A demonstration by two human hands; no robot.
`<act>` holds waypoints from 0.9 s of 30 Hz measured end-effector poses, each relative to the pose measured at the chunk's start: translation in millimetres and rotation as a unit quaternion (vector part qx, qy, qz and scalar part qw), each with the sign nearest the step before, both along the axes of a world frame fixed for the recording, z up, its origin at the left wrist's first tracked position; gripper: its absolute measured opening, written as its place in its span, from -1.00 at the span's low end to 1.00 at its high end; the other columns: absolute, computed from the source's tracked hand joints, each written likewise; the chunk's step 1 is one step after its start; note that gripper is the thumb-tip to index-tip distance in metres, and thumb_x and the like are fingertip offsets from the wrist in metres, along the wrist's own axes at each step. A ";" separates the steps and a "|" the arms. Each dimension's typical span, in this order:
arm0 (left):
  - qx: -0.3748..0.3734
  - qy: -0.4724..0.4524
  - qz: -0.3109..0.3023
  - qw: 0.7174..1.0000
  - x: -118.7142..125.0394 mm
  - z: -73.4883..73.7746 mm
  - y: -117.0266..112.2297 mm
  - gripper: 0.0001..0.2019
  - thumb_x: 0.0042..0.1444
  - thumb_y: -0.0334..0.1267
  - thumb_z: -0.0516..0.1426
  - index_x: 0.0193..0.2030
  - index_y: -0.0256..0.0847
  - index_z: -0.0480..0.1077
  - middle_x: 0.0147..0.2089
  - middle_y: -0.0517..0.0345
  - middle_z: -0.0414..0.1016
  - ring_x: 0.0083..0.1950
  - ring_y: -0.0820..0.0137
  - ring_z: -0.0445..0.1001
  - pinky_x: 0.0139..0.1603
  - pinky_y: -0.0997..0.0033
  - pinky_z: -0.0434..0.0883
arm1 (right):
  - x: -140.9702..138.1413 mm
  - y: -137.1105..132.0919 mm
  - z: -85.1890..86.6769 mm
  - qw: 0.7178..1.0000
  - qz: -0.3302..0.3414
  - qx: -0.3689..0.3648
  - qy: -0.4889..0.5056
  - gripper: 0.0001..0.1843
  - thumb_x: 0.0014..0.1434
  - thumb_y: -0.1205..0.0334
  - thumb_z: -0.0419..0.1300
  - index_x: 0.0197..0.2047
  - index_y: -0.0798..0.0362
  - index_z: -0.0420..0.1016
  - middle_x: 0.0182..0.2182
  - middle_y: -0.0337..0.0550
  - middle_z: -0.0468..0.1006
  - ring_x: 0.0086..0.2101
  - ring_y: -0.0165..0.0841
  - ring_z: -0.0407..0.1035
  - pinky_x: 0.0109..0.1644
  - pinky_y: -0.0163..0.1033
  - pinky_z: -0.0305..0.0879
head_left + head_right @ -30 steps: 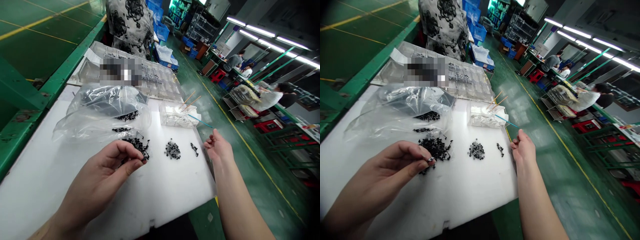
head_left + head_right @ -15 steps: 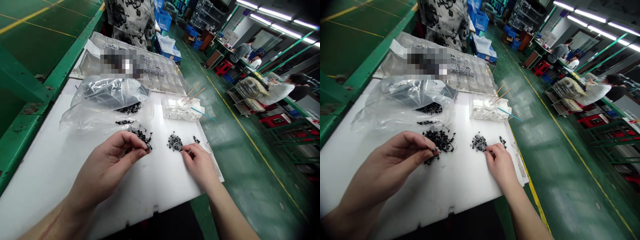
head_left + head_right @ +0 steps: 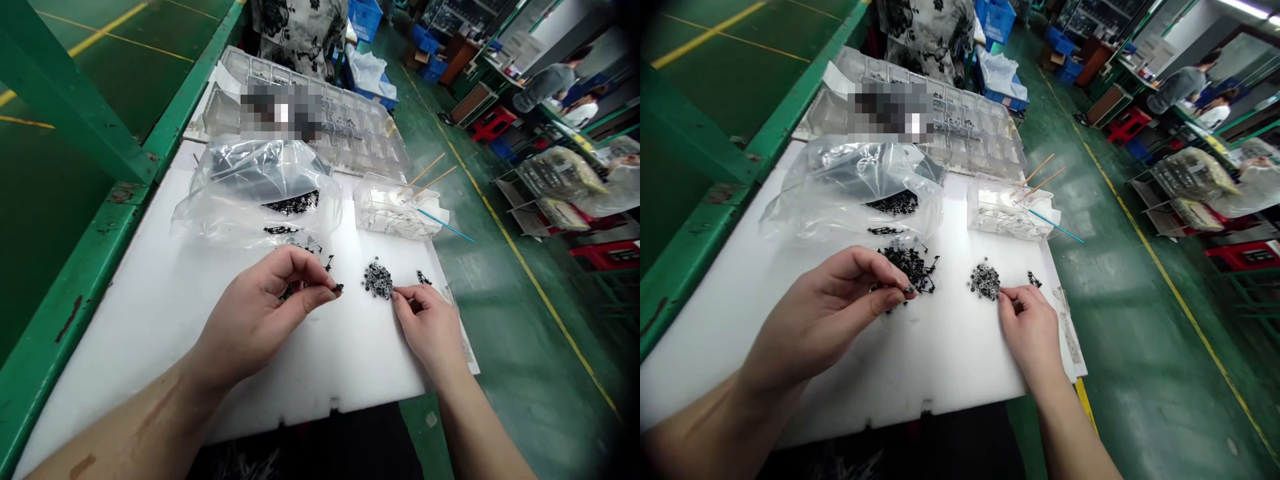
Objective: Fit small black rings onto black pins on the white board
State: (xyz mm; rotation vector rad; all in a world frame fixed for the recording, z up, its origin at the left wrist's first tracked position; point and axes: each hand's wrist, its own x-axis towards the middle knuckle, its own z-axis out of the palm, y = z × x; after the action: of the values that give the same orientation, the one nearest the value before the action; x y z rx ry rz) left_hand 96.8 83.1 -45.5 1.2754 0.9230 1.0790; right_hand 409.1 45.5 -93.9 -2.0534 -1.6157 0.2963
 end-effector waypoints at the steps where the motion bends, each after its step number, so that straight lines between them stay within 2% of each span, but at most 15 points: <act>1: 0.002 0.001 -0.001 1.000 0.1 0.1 0.0 -0.90 0.38 -0.33 0.38 -0.13 -0.02 0.59 -0.13 0.28 0.72 -0.10 0.41 0.66 -0.08 0.44 0.56 | 1.0 -0.6 -1.2 1.000 -0.006 0.003 -0.001 -0.71 0.26 -0.05 0.28 -0.28 -0.03 0.69 -0.21 -0.03 0.72 -0.23 -0.11 0.54 -0.05 0.05 0.42; 5: 0.018 0.010 0.002 1.000 0.3 0.6 -1.4 -0.89 0.38 -0.34 0.38 -0.12 -0.01 0.59 -0.13 0.29 0.72 -0.10 0.40 0.66 -0.06 0.39 0.55 | 3.1 -6.8 6.2 0.999 -0.033 0.005 0.007 -0.73 0.28 -0.06 0.35 -0.27 -0.03 0.67 -0.30 -0.08 0.69 -0.33 -0.17 0.50 -0.17 0.01 0.41; 8: 0.050 0.027 0.006 0.998 1.0 0.4 -3.4 -0.88 0.39 -0.34 0.36 -0.12 0.00 0.58 -0.12 0.31 0.71 -0.08 0.40 0.66 -0.06 0.38 0.56 | -12.4 -14.4 29.5 0.993 -0.028 0.046 0.102 -0.77 0.33 -0.04 0.43 -0.13 -0.07 0.71 -0.25 -0.15 0.70 -0.31 -0.25 0.54 -0.18 -0.09 0.46; 10: 0.083 0.047 0.008 0.995 1.6 -0.3 -4.9 -0.87 0.40 -0.36 0.35 -0.10 0.01 0.57 -0.12 0.33 0.71 -0.06 0.41 0.66 -0.05 0.39 0.55 | -34.1 -18.0 49.4 0.971 0.026 0.085 0.222 -0.86 0.35 0.08 0.48 -0.06 -0.14 0.72 -0.18 -0.20 0.70 -0.25 -0.32 0.56 -0.17 -0.18 0.48; 11: 0.100 0.056 0.007 0.993 1.8 -0.6 -5.5 -0.86 0.40 -0.36 0.35 -0.09 0.02 0.57 -0.12 0.34 0.71 -0.06 0.41 0.67 -0.04 0.39 0.55 | -46.9 -18.6 58.6 0.955 0.075 0.093 0.271 -0.92 0.37 0.14 0.47 -0.07 -0.16 0.72 -0.15 -0.21 0.69 -0.22 -0.34 0.56 -0.18 -0.23 0.48; 14: 0.141 0.077 -0.005 0.987 2.3 -1.3 -6.2 -0.87 0.42 -0.37 0.33 -0.07 0.01 0.55 -0.13 0.35 0.70 -0.07 0.43 0.67 -0.04 0.40 0.55 | -82.7 -16.3 76.5 0.924 0.170 0.086 0.333 -0.89 0.39 0.28 0.45 -0.08 -0.16 0.73 -0.10 -0.21 0.66 -0.12 -0.37 0.56 -0.20 -0.32 0.49; 17: 0.166 0.090 -0.014 0.982 2.4 -0.3 -5.4 -0.87 0.43 -0.39 0.31 -0.07 -0.03 0.53 -0.16 0.35 0.69 -0.12 0.45 0.67 -0.07 0.43 0.56 | -101.5 -12.3 78.4 0.905 0.195 0.073 0.370 -0.84 0.39 0.32 0.45 -0.05 -0.17 0.75 -0.05 -0.22 0.67 -0.12 -0.39 0.56 -0.17 -0.32 0.51; 21: 0.183 0.097 -0.022 0.978 2.1 2.6 -4.2 -0.88 0.43 -0.42 0.29 -0.08 -0.09 0.52 -0.18 0.33 0.68 -0.15 0.48 0.67 -0.09 0.49 0.56 | -103.9 -10.6 72.9 0.887 0.200 0.057 0.412 -0.80 0.41 0.34 0.43 -0.02 -0.19 0.76 -0.02 -0.23 0.71 -0.18 -0.41 0.55 -0.13 -0.29 0.55; 27: 0.192 0.091 -0.029 0.977 2.6 4.3 -4.6 -0.85 0.43 -0.48 0.26 -0.09 -0.12 0.50 -0.18 0.34 0.68 -0.15 0.53 0.68 -0.07 0.54 0.57 | -103.1 -11.5 72.5 0.891 0.204 0.055 0.402 -0.75 0.40 0.38 0.43 0.01 -0.21 0.77 -0.03 -0.22 0.71 -0.11 -0.38 0.56 -0.17 -0.31 0.54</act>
State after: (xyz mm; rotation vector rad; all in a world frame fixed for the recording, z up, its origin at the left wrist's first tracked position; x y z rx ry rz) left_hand 99.3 78.6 -41.2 1.7330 0.8292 1.1447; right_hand 306.0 34.0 -21.4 -1.2040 -1.4320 1.0216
